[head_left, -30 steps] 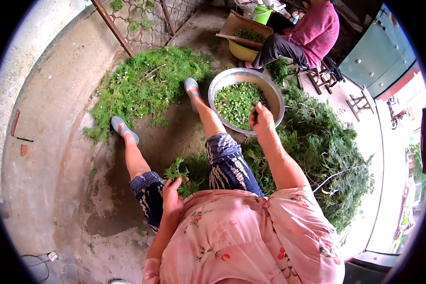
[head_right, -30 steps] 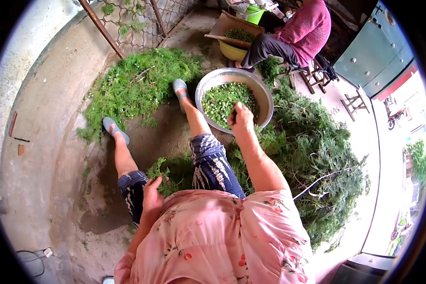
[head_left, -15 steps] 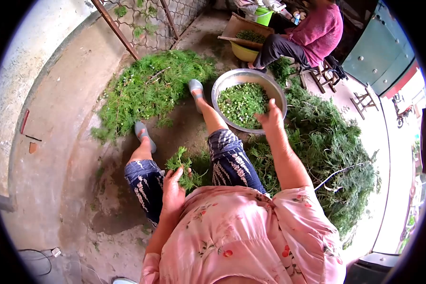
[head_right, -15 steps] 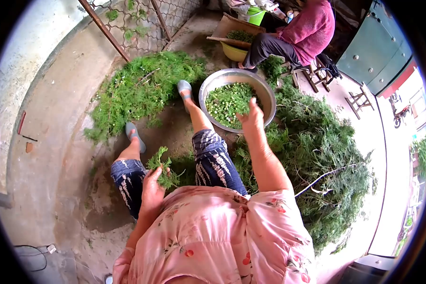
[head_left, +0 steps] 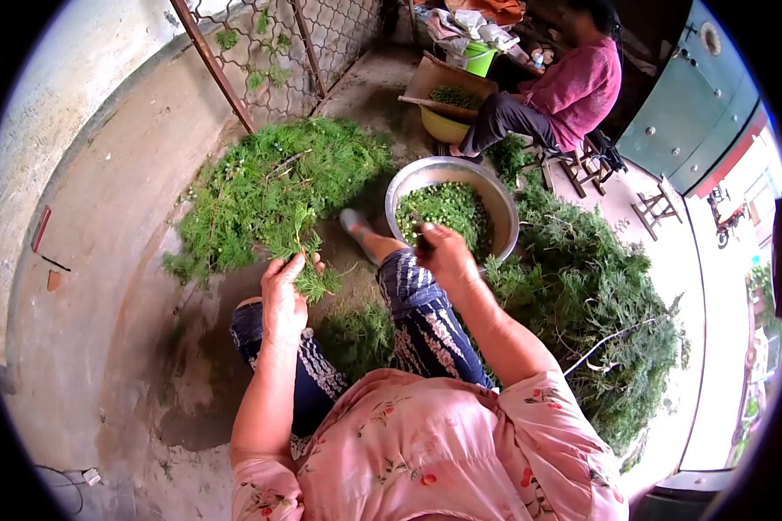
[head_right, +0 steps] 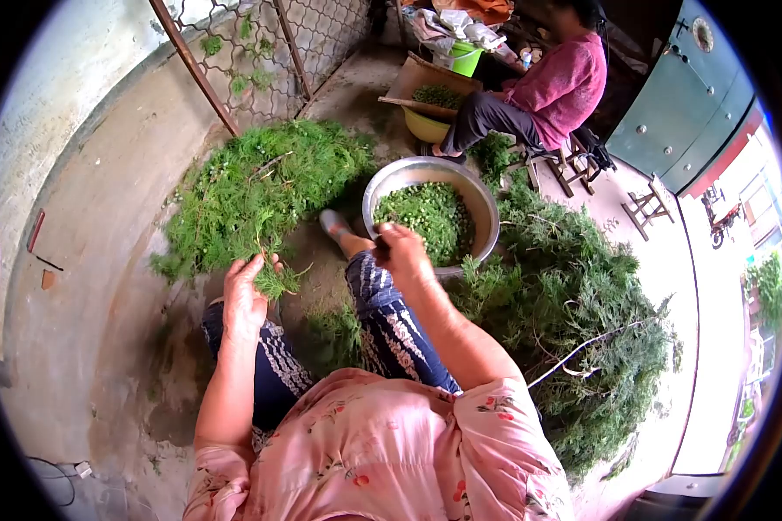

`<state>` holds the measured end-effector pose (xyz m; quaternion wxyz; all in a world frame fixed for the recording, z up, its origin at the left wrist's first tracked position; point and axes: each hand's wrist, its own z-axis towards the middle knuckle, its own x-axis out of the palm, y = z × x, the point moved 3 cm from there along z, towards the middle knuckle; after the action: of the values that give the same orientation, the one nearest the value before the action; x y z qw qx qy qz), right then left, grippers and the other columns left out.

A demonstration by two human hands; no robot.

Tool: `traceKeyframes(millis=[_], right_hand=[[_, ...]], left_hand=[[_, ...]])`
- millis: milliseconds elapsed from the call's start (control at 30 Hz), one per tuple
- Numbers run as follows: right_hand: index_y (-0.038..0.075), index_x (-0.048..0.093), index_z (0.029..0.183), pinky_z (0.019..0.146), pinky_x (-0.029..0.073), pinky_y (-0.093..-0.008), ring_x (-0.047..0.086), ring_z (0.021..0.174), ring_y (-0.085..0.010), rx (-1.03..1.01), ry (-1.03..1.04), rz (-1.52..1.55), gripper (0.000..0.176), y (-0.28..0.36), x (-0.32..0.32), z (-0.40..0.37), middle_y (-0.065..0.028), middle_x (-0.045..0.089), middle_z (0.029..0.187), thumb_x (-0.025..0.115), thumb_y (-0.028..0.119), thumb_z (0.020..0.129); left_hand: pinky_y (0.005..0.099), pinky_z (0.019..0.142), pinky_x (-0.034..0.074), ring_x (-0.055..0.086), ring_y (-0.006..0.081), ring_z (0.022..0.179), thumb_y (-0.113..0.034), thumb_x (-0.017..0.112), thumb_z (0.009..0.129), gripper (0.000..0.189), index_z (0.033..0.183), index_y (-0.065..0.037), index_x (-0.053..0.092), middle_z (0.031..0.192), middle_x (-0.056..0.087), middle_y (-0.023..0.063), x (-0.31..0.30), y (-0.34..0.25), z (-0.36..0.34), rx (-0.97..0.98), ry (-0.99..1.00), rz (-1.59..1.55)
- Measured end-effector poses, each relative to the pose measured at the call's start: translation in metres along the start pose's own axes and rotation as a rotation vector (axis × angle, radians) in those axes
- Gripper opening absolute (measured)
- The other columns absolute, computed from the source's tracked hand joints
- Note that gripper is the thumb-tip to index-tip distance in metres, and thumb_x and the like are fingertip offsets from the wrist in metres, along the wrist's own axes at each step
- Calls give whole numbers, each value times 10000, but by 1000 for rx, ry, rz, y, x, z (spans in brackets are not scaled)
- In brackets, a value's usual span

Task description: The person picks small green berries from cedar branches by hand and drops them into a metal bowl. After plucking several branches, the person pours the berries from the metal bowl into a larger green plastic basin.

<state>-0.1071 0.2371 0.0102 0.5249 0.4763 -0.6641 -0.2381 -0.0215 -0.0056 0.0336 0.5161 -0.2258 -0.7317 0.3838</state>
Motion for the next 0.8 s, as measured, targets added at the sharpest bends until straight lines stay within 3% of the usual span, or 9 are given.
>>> traceKeyframes(millis=[67, 233, 367, 433, 500, 567, 600, 667, 800], right_hand=[[54, 585, 915, 517, 459, -254, 559, 626, -127, 38, 96, -109, 163, -11, 42, 9, -31, 595, 730, 527, 200, 872], [-12, 589, 962, 575, 422, -276, 504, 655, -117, -134, 319, -536, 281, -28, 125, 56, -45, 594, 773, 620, 218, 805], [-35, 551, 1033, 563, 419, -277, 498, 666, -114, -117, 381, -653, 361, -27, 163, 91, -61, 590, 845, 629, 229, 800], [-35, 596, 911, 648, 447, -327, 536, 686, -154, -191, 273, -794, 269, -25, 172, 110, -132, 606, 738, 632, 183, 758], [-32, 598, 811, 578, 442, -333, 517, 572, -147, -333, 303, -926, 214, -32, 173, 138, -144, 580, 646, 639, 162, 731], [-23, 591, 774, 564, 440, -334, 517, 551, -147, -235, 338, -866, 185, -38, 176, 151, -150, 574, 641, 635, 151, 727], [-23, 591, 774, 564, 440, -334, 517, 551, -147, -210, 352, -863, 185, -49, 174, 156, -150, 574, 641, 635, 151, 727], [-15, 588, 764, 561, 437, -329, 515, 547, -157, -385, 424, -942, 171, -54, 169, 163, -157, 556, 633, 633, 145, 725], [-8, 571, 731, 609, 451, -382, 582, 669, -312, -357, 550, -994, 173, -56, 174, 154, -197, 564, 687, 635, 150, 697]], left_hand=[[304, 638, 517, 600, 187, 734, -16, 551, 814, 76, 880, 11, 578, 847, 610, 82, 7, -5, 20, 24, 12, 17], [237, 709, 412, 538, 106, 789, -33, 604, 787, 68, 854, -44, 595, 862, 601, 20, 7, -13, 83, 103, -50, 140], [236, 706, 368, 512, 89, 798, -48, 632, 770, 70, 821, -77, 593, 845, 594, 1, -5, -15, 139, 40, -88, 4], [232, 675, 365, 504, 88, 769, -39, 630, 768, 74, 788, -87, 577, 809, 579, -4, 12, -24, 150, -17, -172, -3], [239, 653, 364, 506, 88, 742, -24, 627, 763, 82, 760, -86, 574, 788, 578, -4, 6, -23, 165, -41, -104, 52], [227, 724, 358, 533, 119, 825, -35, 628, 760, 136, 895, -41, 614, 877, 605, 21, -15, -9, 187, -5, -67, 103], [231, 712, 374, 537, 123, 786, -38, 643, 748, 128, 874, -34, 619, 835, 611, 29, -18, -6, 190, 40, -69, 94], [236, 713, 390, 546, 128, 782, -35, 636, 751, 127, 876, -28, 620, 833, 615, 40, -25, -1, 193, 4, -111, 117], [287, 670, 470, 592, 165, 715, -7, 576, 777, 111, 882, -11, 610, 799, 631, 85, -18, 3, 195, -55, -132, 46]])
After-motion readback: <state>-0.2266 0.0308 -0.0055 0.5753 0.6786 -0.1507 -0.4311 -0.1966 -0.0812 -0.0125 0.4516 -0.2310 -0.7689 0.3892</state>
